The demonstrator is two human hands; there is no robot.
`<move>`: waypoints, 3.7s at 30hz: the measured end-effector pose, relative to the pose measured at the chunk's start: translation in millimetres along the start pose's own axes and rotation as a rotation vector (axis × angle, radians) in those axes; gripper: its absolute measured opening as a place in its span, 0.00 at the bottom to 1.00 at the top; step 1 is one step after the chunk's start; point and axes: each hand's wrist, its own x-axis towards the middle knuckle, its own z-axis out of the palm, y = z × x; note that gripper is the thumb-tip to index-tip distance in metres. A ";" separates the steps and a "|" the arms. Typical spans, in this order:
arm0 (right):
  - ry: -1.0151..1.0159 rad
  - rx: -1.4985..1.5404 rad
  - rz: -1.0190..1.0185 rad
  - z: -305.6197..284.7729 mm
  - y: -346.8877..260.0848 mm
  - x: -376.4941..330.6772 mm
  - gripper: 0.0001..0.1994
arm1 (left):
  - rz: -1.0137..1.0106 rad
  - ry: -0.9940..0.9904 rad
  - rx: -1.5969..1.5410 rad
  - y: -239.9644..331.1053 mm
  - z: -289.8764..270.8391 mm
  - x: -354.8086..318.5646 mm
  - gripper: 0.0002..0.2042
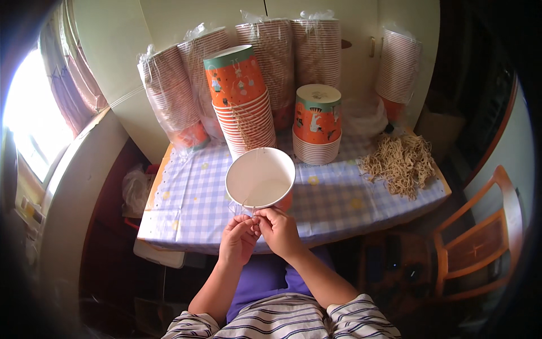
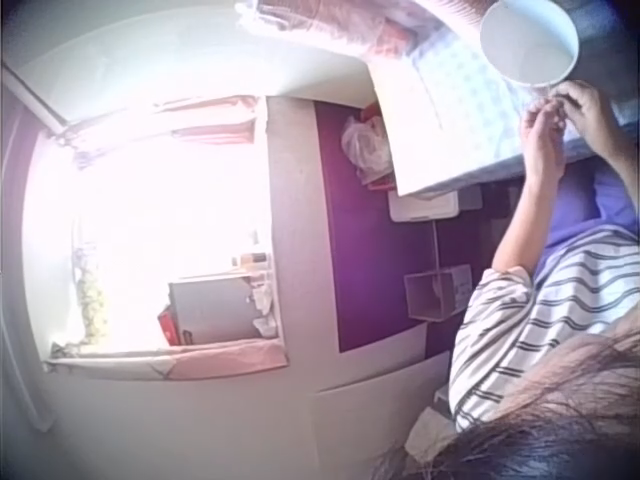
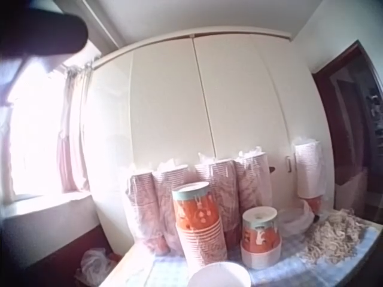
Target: Attaching elastic bands to paper buckets for packaging.
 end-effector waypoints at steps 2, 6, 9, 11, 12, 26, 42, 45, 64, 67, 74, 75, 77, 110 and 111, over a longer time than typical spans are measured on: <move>-0.070 0.194 0.143 0.3 1.5 -0.6 0.06 | -0.026 -0.043 -0.025 0.6 -4.8 0.0 0.03; -0.147 0.633 0.374 -1.6 1.1 -2.3 0.08 | -0.009 -0.015 -0.037 0.6 -6.0 -0.3 0.02; -0.147 0.792 0.462 0.0 6.0 -3.4 0.08 | -0.022 -0.009 -0.036 1.0 -5.1 -1.1 0.03; -0.163 0.836 0.487 1.9 8.0 -3.6 0.09 | 0.006 -0.010 -0.013 0.4 -3.2 -2.3 0.03; -0.118 0.882 0.523 3.7 7.2 -2.8 0.08 | 0.006 -0.009 -0.013 -0.3 -2.9 -2.4 0.03; -0.089 0.882 0.584 4.2 12.6 -3.9 0.07 | 0.526 0.112 0.594 -10.3 3.0 -6.2 0.03; -0.080 0.861 0.555 2.9 12.4 -3.6 0.08 | 0.680 -0.043 0.888 -9.6 -3.8 -2.7 0.08; -0.089 0.832 0.556 2.2 11.3 -3.0 0.08 | 0.731 -0.036 0.975 -10.8 -10.1 0.8 0.08; -0.141 0.805 0.603 1.7 12.5 0.7 0.10 | 0.419 -0.008 0.744 -3.9 -14.2 -4.9 0.01; -0.114 0.805 0.619 -1.7 16.3 0.2 0.09 | 0.394 -0.003 0.672 -2.1 -15.1 -3.7 0.02; -0.117 0.843 0.608 -1.9 16.8 0.9 0.09 | 0.386 -0.009 0.611 -2.9 -15.4 -2.1 0.03; -0.116 0.839 0.596 -2.7 16.0 1.7 0.09 | 0.386 -0.009 0.611 -3.2 -16.9 -1.4 0.03; -0.118 0.834 0.586 -3.4 13.2 2.7 0.09 | 0.377 -0.027 0.577 -3.6 -21.1 -0.2 0.05; 0.015 0.554 0.340 11.8 25.7 0.9 0.09 | 0.193 0.042 0.574 24.2 -2.4 4.7 0.07; 0.000 0.556 0.352 11.7 27.0 0.5 0.09 | 0.189 0.015 0.650 24.1 -0.3 4.6 0.07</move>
